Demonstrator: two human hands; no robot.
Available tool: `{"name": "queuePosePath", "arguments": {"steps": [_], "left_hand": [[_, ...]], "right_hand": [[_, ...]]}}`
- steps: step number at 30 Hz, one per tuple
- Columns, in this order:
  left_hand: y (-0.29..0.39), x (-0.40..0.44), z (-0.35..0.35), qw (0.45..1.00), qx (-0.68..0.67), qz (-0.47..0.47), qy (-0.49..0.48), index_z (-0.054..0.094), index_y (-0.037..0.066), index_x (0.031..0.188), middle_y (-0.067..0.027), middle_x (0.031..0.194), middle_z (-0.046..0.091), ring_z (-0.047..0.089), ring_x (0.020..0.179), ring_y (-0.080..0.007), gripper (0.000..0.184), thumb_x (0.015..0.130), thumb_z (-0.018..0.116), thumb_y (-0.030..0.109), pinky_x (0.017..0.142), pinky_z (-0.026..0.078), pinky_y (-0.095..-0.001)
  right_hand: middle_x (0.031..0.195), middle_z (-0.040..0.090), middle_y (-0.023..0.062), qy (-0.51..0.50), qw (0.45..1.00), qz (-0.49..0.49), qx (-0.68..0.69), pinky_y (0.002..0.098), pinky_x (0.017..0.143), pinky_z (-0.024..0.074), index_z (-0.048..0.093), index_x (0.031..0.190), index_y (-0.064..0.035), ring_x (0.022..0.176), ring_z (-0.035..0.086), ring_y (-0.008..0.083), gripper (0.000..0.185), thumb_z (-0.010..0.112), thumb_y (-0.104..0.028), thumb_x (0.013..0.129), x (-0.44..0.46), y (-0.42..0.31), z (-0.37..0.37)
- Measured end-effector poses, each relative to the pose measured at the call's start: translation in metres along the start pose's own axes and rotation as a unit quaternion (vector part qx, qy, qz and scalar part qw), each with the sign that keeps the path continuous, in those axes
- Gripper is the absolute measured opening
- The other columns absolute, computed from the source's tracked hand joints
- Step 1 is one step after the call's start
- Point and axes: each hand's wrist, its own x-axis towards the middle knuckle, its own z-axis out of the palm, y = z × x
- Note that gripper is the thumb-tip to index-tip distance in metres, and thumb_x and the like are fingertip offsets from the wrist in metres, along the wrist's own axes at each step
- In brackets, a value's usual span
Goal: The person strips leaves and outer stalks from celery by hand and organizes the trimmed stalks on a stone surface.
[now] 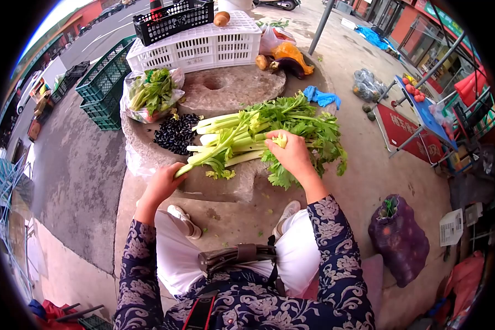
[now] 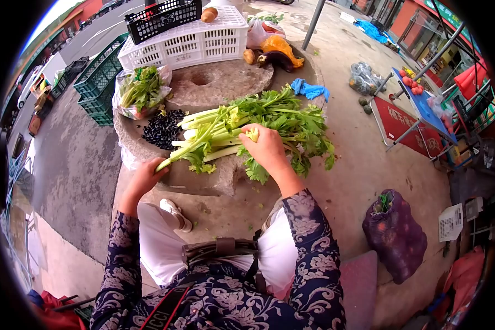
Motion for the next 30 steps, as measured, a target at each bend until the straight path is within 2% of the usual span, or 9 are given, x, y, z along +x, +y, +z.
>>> {"name": "queuePosePath", "arguments": {"steps": [3,6,9,10,14,19,25,29,30], "left_hand": [[0.009,-0.003,0.001,1.000,0.023,0.008,-0.012,0.061,0.008,0.100,-0.0172,0.079,0.064,0.061,0.074,-0.0360,0.020,0.083,0.063,0.018,0.065,0.048,-0.0428],[0.011,-0.008,0.004,1.000,0.010,0.024,-0.002,0.060,0.007,0.101,-0.0176,0.079,0.063,0.062,0.074,-0.0357,0.021,0.082,0.064,0.017,0.064,0.048,-0.0423],[0.014,-0.014,-0.004,1.000,-0.012,0.024,0.011,0.061,0.005,0.100,-0.0179,0.076,0.063,0.062,0.071,-0.0348,0.020,0.083,0.064,0.014,0.062,0.047,-0.0407],[0.015,-0.018,-0.009,0.999,-0.026,0.020,0.011,0.062,0.005,0.099,-0.0176,0.075,0.063,0.062,0.070,-0.0336,0.018,0.083,0.063,0.014,0.062,0.047,-0.0394],[0.018,-0.019,-0.038,0.997,-0.026,-0.051,0.050,0.064,0.004,0.095,-0.0165,0.073,0.062,0.061,0.065,-0.0301,0.015,0.087,0.061,0.017,0.061,0.046,-0.0349],[0.083,0.044,-0.062,0.993,-0.005,0.064,0.101,0.059,0.004,0.103,-0.0172,0.075,0.062,0.061,0.068,-0.0338,0.024,0.084,0.065,0.018,0.061,0.047,-0.0370],[0.167,0.150,-0.024,0.962,0.085,0.224,0.133,0.050,0.007,0.114,-0.0179,0.082,0.064,0.062,0.079,-0.0382,0.059,0.077,0.064,0.050,0.068,0.048,-0.0453],[0.183,0.199,0.049,0.966,0.102,0.217,0.097,0.051,0.006,0.112,-0.0186,0.093,0.061,0.060,0.087,-0.0384,0.065,0.076,0.059,0.060,0.074,0.049,-0.0449],[0.177,0.208,0.072,0.973,0.100,0.198,0.071,0.051,0.005,0.117,-0.0196,0.111,0.056,0.057,0.095,-0.0390,0.063,0.079,0.060,0.055,0.081,0.047,-0.0430]], "right_hand": [[0.089,0.068,0.0185,0.027,0.999,-0.013,-0.018,0.0356,0.075,0.0510,0.067,0.104,-0.0053,0.083,0.066,0.0321,0.035,0.068,-0.031,0.080,0.018,0.007,0.030],[0.079,0.066,0.0167,-0.079,0.986,0.071,0.128,0.0364,0.068,0.0491,0.065,0.094,-0.0009,0.074,0.064,0.0320,0.032,0.065,-0.030,0.082,0.030,0.015,0.049],[0.071,0.062,0.0184,-0.014,0.995,0.061,0.078,0.0393,0.065,0.0474,0.062,0.082,0.0003,0.066,0.060,0.0324,0.026,0.062,-0.026,0.083,0.015,0.006,0.043],[0.066,0.062,0.0122,0.051,0.992,0.047,0.108,0.0361,0.060,0.0457,0.062,0.078,-0.0007,0.060,0.057,0.0247,0.024,0.060,-0.024,0.084,0.008,0.019,0.047],[0.074,0.056,-0.0023,0.288,0.841,0.216,0.405,0.0252,0.064,0.0393,0.058,0.078,-0.0066,0.067,0.048,0.0082,0.015,0.058,-0.019,0.086,-0.025,0.078,0.011],[0.083,0.058,-0.0021,0.221,0.812,0.279,0.463,0.0260,0.077,0.0383,0.059,0.082,-0.0080,0.083,0.049,0.0087,0.015,0.062,-0.022,0.087,-0.084,0.112,0.040],[0.083,0.056,-0.0043,0.204,0.779,0.296,0.514,0.0237,0.072,0.0390,0.058,0.084,-0.0101,0.078,0.049,0.0072,0.013,0.065,-0.021,0.085,-0.086,0.133,0.039],[0.081,0.054,-0.0049,0.198,0.774,0.281,0.532,0.0238,0.074,0.0375,0.057,0.082,-0.0113,0.077,0.048,0.0073,0.011,0.063,-0.020,0.085,-0.084,0.133,0.017],[0.080,0.054,-0.0049,0.187,0.781,0.261,0.536,0.0241,0.074,0.0373,0.056,0.082,-0.0112,0.077,0.048,0.0076,0.011,0.062,-0.020,0.085,-0.084,0.133,0.012]]}}
